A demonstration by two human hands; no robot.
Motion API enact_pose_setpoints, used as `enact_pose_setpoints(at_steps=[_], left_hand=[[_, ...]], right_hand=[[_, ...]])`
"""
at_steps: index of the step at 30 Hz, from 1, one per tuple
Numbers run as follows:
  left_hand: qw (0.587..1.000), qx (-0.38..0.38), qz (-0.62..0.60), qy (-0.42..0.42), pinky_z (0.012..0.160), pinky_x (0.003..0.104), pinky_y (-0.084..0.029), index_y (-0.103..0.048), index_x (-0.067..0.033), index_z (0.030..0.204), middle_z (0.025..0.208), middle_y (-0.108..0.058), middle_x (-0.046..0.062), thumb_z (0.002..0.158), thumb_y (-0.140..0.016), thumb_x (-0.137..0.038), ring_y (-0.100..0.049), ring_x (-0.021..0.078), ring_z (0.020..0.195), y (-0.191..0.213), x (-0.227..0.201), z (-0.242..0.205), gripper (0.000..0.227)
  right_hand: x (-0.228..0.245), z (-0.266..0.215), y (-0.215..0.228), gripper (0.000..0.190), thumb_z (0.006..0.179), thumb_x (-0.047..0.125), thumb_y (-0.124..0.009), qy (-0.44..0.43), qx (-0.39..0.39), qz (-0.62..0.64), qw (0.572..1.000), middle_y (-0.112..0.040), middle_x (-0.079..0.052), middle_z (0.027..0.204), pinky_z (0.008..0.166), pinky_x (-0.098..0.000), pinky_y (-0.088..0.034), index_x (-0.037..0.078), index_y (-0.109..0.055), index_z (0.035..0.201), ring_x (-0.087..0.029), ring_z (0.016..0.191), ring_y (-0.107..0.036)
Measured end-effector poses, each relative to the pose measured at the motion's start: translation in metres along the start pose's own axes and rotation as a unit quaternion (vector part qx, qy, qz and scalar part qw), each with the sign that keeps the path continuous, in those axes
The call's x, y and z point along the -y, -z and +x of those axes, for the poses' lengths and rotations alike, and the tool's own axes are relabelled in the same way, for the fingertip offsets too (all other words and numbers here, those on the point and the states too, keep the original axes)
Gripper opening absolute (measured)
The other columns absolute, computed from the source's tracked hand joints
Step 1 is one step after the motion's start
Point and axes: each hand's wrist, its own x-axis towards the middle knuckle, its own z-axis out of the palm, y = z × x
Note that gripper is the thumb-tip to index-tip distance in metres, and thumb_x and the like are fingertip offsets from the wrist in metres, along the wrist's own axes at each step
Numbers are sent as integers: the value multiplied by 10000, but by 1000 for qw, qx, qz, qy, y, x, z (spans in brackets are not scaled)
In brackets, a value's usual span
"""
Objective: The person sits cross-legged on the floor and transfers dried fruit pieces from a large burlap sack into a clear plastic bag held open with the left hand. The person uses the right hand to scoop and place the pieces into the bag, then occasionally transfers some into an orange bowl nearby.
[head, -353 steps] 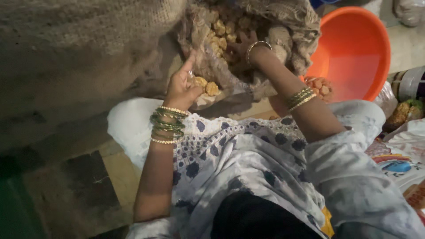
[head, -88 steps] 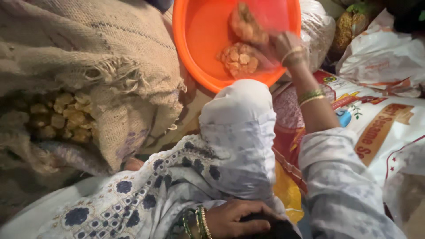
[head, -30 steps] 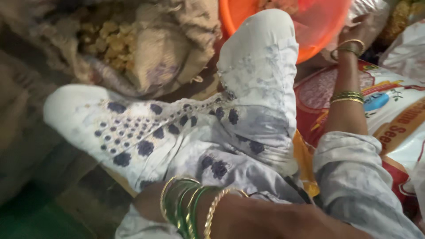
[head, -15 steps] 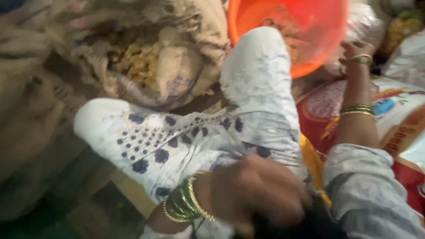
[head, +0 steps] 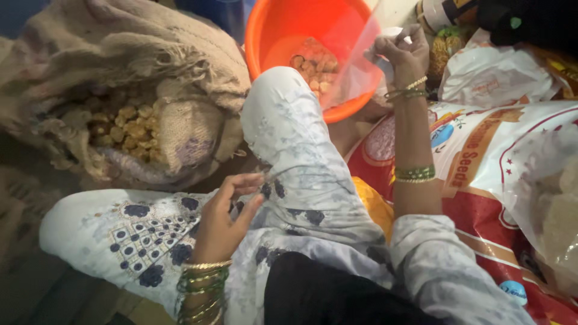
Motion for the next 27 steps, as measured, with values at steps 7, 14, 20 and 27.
enact_pose_setpoints(at_steps=[7,14,20,27], left_hand=[[949,-139,158,-235,995,444,-504,-588,-35,1320,1272,-682,170,863,-797,-219,-643,363,1176,-21,-27,33,535],[947,-269,57,-166,939,438,-547,-611,-46,1306,1214,-703,151,1018,-666,-270,-693,358,1091,-30,-9,48,369],[899,-417,-110,-69,749,338,-587,-672,-79,1056,960,-727,28,1071,-626,-321,-709,158,852,10,64,36,247],[824,-455,-332,-58,479,192,-420,-598,-97,957,744,-622,-22,959,-760,-289,-523,38,556,40,117,8,252]], right_hand=[[65,-58,-151,338,1033,-52,-730,34,42,-26,998,-581,-55,897,701,-406,-665,58,-468,1217,-156,759,-611],[58,-112,-242,413,998,61,-667,-46,162,10,986,-575,-77,1067,832,-470,-711,95,-403,1314,-195,948,-675],[39,-130,-247,359,1057,204,-592,-116,206,49,970,-633,-129,1152,937,-422,-636,100,-421,1354,-239,1061,-704],[-4,-157,-246,208,1043,95,-618,-181,250,6,951,-615,-102,1165,908,-373,-605,65,-521,1225,-205,1025,-672]])
